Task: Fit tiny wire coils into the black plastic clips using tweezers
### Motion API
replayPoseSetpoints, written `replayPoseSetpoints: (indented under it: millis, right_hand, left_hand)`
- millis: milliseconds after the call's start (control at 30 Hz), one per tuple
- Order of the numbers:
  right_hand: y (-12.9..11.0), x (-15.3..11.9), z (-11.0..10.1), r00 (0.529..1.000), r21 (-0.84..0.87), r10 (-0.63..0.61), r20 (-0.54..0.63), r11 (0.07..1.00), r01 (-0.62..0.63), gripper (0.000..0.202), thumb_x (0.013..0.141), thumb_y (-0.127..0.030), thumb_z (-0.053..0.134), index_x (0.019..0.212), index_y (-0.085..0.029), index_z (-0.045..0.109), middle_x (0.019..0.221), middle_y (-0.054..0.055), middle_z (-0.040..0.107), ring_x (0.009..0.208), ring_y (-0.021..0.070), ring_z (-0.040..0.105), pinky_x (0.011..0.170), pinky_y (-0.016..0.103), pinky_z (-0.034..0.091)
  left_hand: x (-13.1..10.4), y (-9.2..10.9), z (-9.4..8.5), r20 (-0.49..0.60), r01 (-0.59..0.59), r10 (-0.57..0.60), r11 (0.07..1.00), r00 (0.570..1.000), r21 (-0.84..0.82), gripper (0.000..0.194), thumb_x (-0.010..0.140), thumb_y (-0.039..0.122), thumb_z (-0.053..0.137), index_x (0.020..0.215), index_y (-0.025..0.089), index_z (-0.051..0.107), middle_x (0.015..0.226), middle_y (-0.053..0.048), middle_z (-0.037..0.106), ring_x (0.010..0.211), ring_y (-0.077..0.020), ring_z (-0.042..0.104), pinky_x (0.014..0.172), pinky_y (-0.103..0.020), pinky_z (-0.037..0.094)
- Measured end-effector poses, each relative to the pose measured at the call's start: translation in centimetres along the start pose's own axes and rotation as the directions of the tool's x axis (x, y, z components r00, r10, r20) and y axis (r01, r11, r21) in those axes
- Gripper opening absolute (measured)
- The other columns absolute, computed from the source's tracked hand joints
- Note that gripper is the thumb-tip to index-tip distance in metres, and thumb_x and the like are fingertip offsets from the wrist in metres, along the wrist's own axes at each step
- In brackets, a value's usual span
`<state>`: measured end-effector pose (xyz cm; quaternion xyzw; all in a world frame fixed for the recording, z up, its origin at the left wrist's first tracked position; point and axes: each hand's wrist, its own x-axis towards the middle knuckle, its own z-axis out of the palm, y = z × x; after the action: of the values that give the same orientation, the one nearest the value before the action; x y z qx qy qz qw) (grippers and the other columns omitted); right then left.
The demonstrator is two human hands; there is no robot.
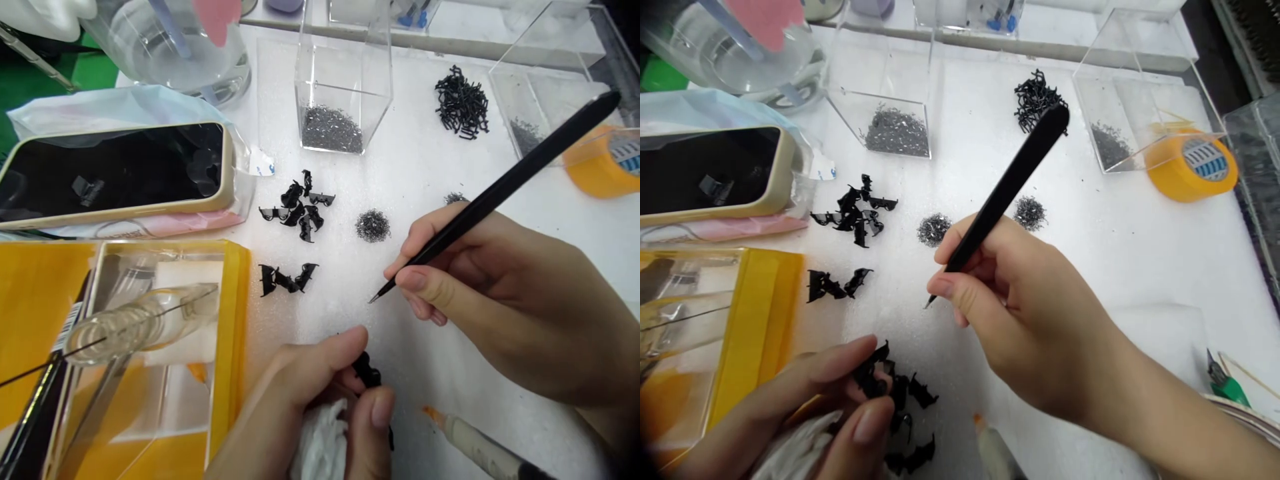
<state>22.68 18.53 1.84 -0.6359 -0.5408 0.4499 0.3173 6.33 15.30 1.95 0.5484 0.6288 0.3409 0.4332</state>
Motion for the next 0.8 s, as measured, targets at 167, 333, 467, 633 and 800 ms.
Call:
replayPoseSetpoints:
  millis: [167,333,467,633,800]
  right_hand:
    - [0.12,-0.07,-0.02,1.000,0.053,0.023,0.000,0.998,-0.022,0.005,0.081,-0.021,0.059,0.083,-0.020,0.055,0.060,-0.006,0.054,0.050,0.0020,0.053,0.046,0.005,0.047]
    - [0.08,-0.10,-0.12,1.000,0.053,0.026,0.002,0.998,-0.026,0.004,0.082,-0.020,0.058,0.084,-0.020,0.054,0.057,-0.006,0.054,0.049,0.0019,0.053,0.046,0.004,0.046]
    - [0.13,-0.04,-0.21,1.000,0.046,0.019,0.010,0.999,-0.019,0.004,0.083,-0.020,0.058,0.084,-0.020,0.054,0.057,-0.006,0.054,0.050,0.0014,0.053,0.046,0.004,0.046]
    - [0.32,0.12,-0.34,1.000,0.054,0.003,0.010,0.999,-0.004,0.005,0.084,-0.022,0.058,0.085,-0.021,0.053,0.057,-0.006,0.054,0.049,0.0016,0.052,0.046,0.004,0.047]
    - [0.42,0.07,-0.41,1.000,0.052,0.018,0.010,0.998,-0.018,0.005,0.083,-0.021,0.058,0.084,-0.023,0.053,0.056,-0.007,0.054,0.048,0.0026,0.051,0.044,0.006,0.046]
  left_hand:
    - [0.07,0.00,-0.04,-0.006,-0.018,0.018,1.000,1.000,0.000,0.025,0.066,0.018,0.069,0.089,0.027,0.071,0.057,0.005,0.064,0.045,-0.0121,0.064,0.050,-0.019,0.059]
    - [0.20,0.54,0.13,-0.038,0.003,-0.002,0.999,0.999,0.033,0.027,0.063,0.011,0.069,0.085,0.027,0.072,0.057,0.006,0.064,0.039,-0.0102,0.060,0.046,-0.018,0.058]
    - [0.29,0.48,0.08,-0.025,-0.010,0.010,1.000,1.000,0.005,0.026,0.063,0.013,0.068,0.086,0.027,0.072,0.056,0.005,0.064,0.042,-0.0114,0.061,0.044,-0.018,0.057]
    - [0.36,0.08,-0.10,-0.007,-0.028,0.028,0.999,1.000,-0.027,0.025,0.064,0.017,0.068,0.086,0.027,0.072,0.056,0.005,0.064,0.041,-0.0112,0.060,0.043,-0.019,0.056]
    - [0.35,0.15,-0.05,-0.009,-0.013,0.013,0.999,1.000,-0.030,0.026,0.064,0.015,0.069,0.086,0.028,0.072,0.057,0.004,0.064,0.043,-0.0115,0.061,0.043,-0.018,0.056]
